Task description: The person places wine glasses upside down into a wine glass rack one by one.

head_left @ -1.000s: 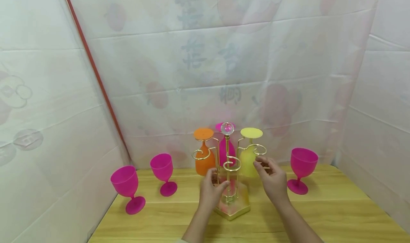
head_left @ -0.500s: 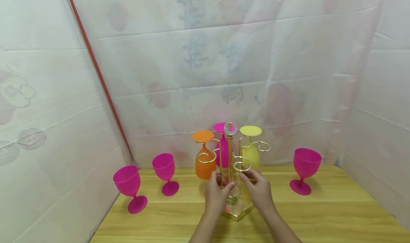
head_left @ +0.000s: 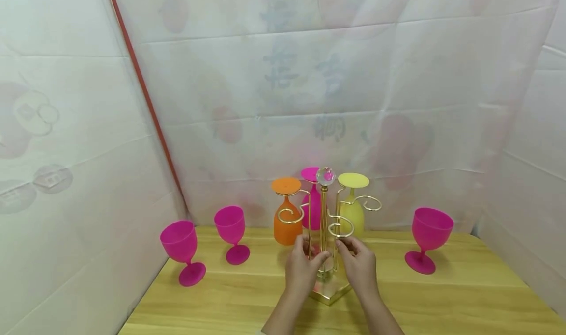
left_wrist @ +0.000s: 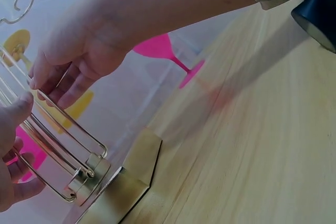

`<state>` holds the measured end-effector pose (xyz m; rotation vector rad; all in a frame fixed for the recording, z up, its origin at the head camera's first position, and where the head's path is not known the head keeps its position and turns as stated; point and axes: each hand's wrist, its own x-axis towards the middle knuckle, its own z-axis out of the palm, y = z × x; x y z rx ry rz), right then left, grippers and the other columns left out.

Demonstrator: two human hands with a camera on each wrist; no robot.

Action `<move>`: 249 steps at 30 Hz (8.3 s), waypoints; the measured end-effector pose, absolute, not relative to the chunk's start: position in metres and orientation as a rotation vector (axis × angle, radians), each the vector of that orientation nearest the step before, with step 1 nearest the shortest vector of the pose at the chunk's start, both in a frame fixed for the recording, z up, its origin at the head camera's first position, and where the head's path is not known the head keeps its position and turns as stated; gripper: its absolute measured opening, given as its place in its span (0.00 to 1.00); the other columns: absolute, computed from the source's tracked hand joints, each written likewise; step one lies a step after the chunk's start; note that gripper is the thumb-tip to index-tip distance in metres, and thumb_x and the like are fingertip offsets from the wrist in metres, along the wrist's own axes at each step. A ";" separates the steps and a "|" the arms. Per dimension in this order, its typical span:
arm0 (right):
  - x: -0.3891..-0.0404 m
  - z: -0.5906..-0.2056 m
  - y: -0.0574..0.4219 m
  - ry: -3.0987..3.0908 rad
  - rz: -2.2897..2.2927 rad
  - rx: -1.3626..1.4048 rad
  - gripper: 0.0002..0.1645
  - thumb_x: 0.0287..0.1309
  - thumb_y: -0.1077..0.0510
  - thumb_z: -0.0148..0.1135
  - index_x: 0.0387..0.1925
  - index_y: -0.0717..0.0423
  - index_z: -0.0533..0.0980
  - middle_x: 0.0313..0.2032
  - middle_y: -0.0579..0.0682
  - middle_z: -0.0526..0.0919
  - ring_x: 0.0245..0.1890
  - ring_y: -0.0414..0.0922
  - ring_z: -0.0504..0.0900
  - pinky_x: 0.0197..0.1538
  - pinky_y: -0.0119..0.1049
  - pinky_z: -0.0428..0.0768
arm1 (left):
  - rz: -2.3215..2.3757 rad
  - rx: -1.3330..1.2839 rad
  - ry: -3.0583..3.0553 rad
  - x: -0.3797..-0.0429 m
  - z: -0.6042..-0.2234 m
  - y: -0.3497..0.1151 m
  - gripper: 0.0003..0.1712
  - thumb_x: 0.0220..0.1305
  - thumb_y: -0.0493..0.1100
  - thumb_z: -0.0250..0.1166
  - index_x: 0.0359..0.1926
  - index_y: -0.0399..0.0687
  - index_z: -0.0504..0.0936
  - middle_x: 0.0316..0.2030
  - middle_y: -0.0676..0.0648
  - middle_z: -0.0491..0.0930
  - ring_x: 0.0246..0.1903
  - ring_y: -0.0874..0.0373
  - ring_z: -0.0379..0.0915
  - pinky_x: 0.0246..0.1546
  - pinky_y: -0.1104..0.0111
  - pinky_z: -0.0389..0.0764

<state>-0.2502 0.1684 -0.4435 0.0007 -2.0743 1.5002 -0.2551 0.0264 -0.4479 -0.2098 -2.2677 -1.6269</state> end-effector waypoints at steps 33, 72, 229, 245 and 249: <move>-0.251 -0.443 0.170 -2.182 1.471 -0.030 0.04 0.62 0.60 0.66 0.36 0.57 0.83 0.34 0.55 0.87 0.33 0.40 0.82 0.35 0.28 0.82 | -1.817 -0.405 -2.054 -0.269 -0.433 0.004 0.11 0.66 0.38 0.64 0.48 0.45 0.82 0.37 0.50 0.81 0.41 0.57 0.78 0.37 0.73 0.82; -0.285 -0.374 0.338 -2.221 0.092 0.443 0.35 0.51 0.39 0.65 0.57 0.54 0.77 0.57 0.59 0.78 0.63 0.64 0.68 0.59 0.73 0.62 | -1.612 -0.479 -2.025 -0.277 -0.439 0.012 0.12 0.63 0.43 0.67 0.44 0.41 0.85 0.37 0.47 0.86 0.37 0.57 0.81 0.39 0.72 0.84; -0.217 -0.405 0.307 -1.553 2.580 0.801 0.26 0.76 0.63 0.24 0.54 0.49 0.72 0.55 0.45 0.80 0.51 0.43 0.82 0.47 0.41 0.85 | -1.583 -0.562 -1.919 -0.259 -0.433 0.015 0.13 0.56 0.35 0.72 0.25 0.49 0.75 0.18 0.54 0.73 0.18 0.68 0.64 0.17 0.78 0.70; -0.214 -0.406 0.282 -1.208 2.930 1.019 0.30 0.74 0.60 0.17 0.56 0.53 0.70 0.60 0.54 0.75 0.59 0.52 0.78 0.55 0.51 0.81 | -1.773 -1.101 -2.006 -0.234 -0.414 0.030 0.08 0.57 0.35 0.71 0.40 0.48 0.86 0.42 0.51 0.81 0.43 0.63 0.74 0.36 0.71 0.81; -0.214 -0.406 0.278 -1.154 2.984 1.034 0.30 0.74 0.58 0.17 0.57 0.53 0.69 0.61 0.55 0.75 0.59 0.53 0.77 0.56 0.51 0.80 | -1.949 -1.133 -1.954 -0.225 -0.408 0.035 0.09 0.58 0.38 0.71 0.41 0.42 0.87 0.51 0.48 0.79 0.55 0.57 0.72 0.51 0.64 0.79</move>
